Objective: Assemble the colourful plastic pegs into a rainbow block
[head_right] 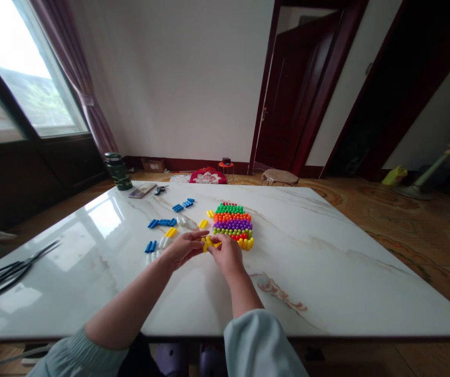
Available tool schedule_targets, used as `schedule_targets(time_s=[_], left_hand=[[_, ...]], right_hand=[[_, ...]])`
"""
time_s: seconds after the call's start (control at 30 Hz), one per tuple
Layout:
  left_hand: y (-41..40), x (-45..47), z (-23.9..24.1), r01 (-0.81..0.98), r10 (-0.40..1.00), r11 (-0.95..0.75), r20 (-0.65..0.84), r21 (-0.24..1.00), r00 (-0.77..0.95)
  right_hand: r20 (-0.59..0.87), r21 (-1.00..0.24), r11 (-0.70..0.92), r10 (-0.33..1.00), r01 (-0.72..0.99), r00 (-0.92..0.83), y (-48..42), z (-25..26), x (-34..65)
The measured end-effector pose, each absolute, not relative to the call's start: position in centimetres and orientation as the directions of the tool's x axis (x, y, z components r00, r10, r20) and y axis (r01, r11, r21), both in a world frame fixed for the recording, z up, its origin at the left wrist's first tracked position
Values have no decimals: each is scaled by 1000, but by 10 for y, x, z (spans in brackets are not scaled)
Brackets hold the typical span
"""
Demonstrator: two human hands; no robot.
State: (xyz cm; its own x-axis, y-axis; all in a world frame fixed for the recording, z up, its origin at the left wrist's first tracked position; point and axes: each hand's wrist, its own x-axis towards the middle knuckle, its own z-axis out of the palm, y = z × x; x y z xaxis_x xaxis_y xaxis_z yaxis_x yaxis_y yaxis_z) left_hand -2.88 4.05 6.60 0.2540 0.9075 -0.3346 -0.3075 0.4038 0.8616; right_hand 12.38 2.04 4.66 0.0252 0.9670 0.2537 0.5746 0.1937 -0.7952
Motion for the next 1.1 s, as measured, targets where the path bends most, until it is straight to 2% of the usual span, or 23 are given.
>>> schedule_targets(time_s=[0.17,0.27,0.33,0.4,0.47,0.57,0.7,0.77,0.9,1.1], left_hand=[[42,-30,61,-241,921,280,-189,929,341],[43,-28,57,19,958,54,-57,998,281],[43,-27,54,241,976,-67,14,968,216],[43,-24,50,357,981,-113,47,927,188],[41,-22,46,408,980,-124,48,905,192],[41,-18,42,476,979,-137,44,869,201],[41,-20,43,560,982,-129,29,818,184],[39,-22,45,590,975,-109,-31,800,222],[33,-25,48,650,916,-88,-195,755,351],[33,-24,52,760,944,-124,-160,638,289]], right_hand=[[230,-792,136,970,595,84,20,47,121],[253,-740,122,962,662,106,19,47,121],[272,-648,85,954,757,126,19,45,121],[270,-557,41,954,829,134,19,42,122],[242,-513,20,963,858,122,20,38,121],[213,-512,27,972,858,96,20,36,121],[213,-504,-40,962,863,169,13,44,124],[122,-490,-75,981,868,153,7,51,125],[-132,-474,-40,991,879,-27,-3,60,120],[-145,-425,-34,989,904,-31,-2,62,115]])
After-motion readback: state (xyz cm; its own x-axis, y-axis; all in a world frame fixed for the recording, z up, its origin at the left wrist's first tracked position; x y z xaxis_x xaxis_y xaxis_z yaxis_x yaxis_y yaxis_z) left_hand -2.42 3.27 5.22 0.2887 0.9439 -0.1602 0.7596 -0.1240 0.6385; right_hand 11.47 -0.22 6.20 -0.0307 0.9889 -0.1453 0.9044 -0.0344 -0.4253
